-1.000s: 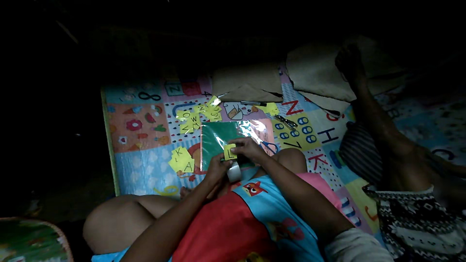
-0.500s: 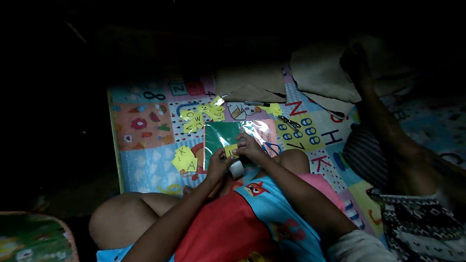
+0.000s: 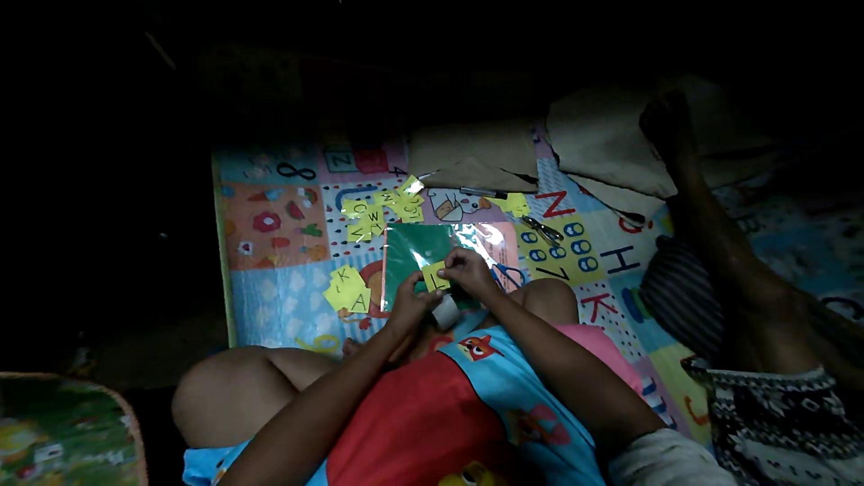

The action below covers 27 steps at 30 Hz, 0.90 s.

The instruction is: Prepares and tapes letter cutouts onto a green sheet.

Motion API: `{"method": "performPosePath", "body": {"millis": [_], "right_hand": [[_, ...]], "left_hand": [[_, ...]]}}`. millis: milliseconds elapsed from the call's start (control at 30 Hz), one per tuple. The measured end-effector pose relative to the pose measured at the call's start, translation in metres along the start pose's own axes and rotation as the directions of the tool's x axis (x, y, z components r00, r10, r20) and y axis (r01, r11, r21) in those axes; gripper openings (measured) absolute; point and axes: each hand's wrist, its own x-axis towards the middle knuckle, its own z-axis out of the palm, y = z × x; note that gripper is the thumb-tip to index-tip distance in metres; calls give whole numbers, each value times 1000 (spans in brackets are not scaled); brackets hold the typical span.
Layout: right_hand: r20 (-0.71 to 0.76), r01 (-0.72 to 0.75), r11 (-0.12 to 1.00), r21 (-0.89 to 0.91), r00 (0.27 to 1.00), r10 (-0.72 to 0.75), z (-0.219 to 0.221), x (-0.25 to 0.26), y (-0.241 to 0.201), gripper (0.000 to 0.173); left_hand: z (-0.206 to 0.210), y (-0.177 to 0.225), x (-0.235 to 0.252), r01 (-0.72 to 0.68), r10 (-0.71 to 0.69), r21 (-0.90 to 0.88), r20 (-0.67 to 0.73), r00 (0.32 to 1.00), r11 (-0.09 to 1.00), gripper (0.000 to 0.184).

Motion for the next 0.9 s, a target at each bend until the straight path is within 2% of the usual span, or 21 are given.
{"method": "performPosePath", "body": {"millis": [100,200,333,467,900], "right_hand": [[-5,31,999,20,1000,-30,0,0,1,8],[13,63,997,31,998,-64,-2,1,3,12],[34,84,996,31,996,-85,-1,4,6,17],[15,112,992,-59,994,-111,-1,4,8,17],[-8,226,959,-169,973,-231,1,3,11,20]], "left_hand": [[-6,-5,5,-51,51,11,53,997,999,28],[-6,-5,5,-80,81,-21,33,996,997,16],[-4,-4,4,-64,63,-46,-20,998,997,20],[-2,-5,5,-75,73,-29,-66,995,997,19],[-1,-6,6,-73,77,64,-59,995,995,19]]}}
